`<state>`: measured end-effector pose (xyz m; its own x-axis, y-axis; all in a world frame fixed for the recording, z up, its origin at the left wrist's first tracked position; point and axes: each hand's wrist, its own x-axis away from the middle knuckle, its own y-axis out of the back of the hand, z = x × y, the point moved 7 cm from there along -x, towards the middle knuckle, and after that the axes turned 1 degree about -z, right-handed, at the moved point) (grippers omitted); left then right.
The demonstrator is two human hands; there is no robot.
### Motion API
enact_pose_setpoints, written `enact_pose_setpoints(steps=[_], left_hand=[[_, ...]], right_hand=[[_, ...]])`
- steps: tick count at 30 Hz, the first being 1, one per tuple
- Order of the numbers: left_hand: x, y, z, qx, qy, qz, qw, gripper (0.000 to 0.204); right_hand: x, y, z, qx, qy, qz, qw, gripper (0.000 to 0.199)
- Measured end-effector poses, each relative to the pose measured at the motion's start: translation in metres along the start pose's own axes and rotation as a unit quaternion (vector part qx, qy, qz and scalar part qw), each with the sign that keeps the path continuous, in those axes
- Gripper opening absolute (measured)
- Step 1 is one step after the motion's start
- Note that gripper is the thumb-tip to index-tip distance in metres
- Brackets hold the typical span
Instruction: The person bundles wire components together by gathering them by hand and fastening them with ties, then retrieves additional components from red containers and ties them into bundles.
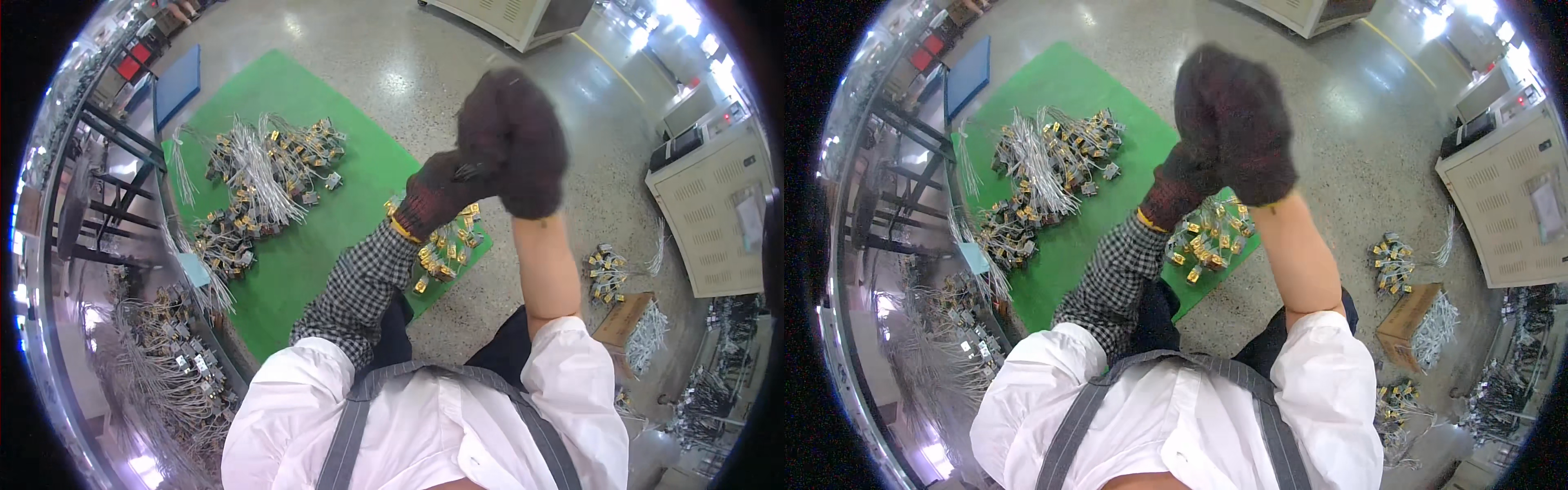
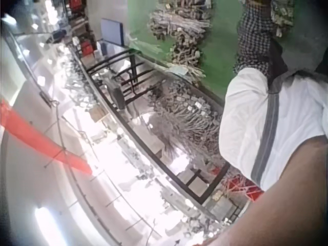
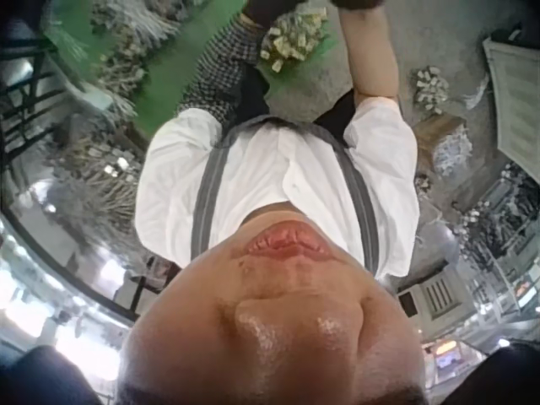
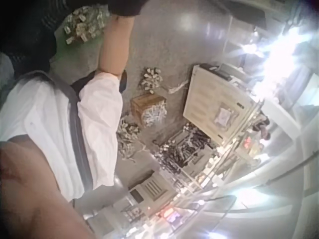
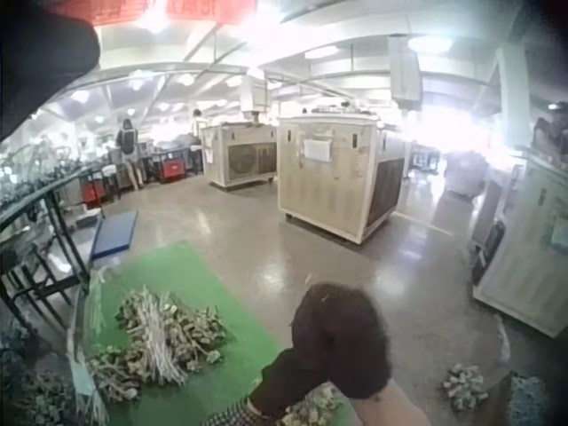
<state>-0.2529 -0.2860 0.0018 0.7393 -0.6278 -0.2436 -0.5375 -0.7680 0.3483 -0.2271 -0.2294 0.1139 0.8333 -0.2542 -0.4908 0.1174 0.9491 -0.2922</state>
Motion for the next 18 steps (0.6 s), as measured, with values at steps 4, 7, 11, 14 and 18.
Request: enact_pose_setpoints(steps=[4,7,11,14,18], left_hand=[[-0.021,-0.014,0.112,0.003,-0.056,-0.158,0.986,0.029],[-0.02,-0.017,0.075,0.043,0.007,-0.082,0.996,0.03],[-0.01,-0.011,0.053,0.007,-0.023,-0.02,1.0,0.027],[-0.006,-0.023,0.064,0.019,0.115,0.067,0.991,0.024],[-0.01,-0.017,0.064,-0.107,-0.054,-0.063,0.991,0.017]], right_hand=[[0.011,-0.005,-0.017,0.223,0.071,0.072,0.97,0.034],[0.0,-0.015,-0.005,0.011,-0.174,0.146,0.974,0.03],[-0.004,-0.002,-0.017,-0.163,-0.108,0.141,0.971,0.026],[0.005,0.004,-0.022,-0.165,0.03,0.075,0.983,0.024],[0.019,0.0,0.007,0.361,0.391,-0.056,0.845,0.028]])
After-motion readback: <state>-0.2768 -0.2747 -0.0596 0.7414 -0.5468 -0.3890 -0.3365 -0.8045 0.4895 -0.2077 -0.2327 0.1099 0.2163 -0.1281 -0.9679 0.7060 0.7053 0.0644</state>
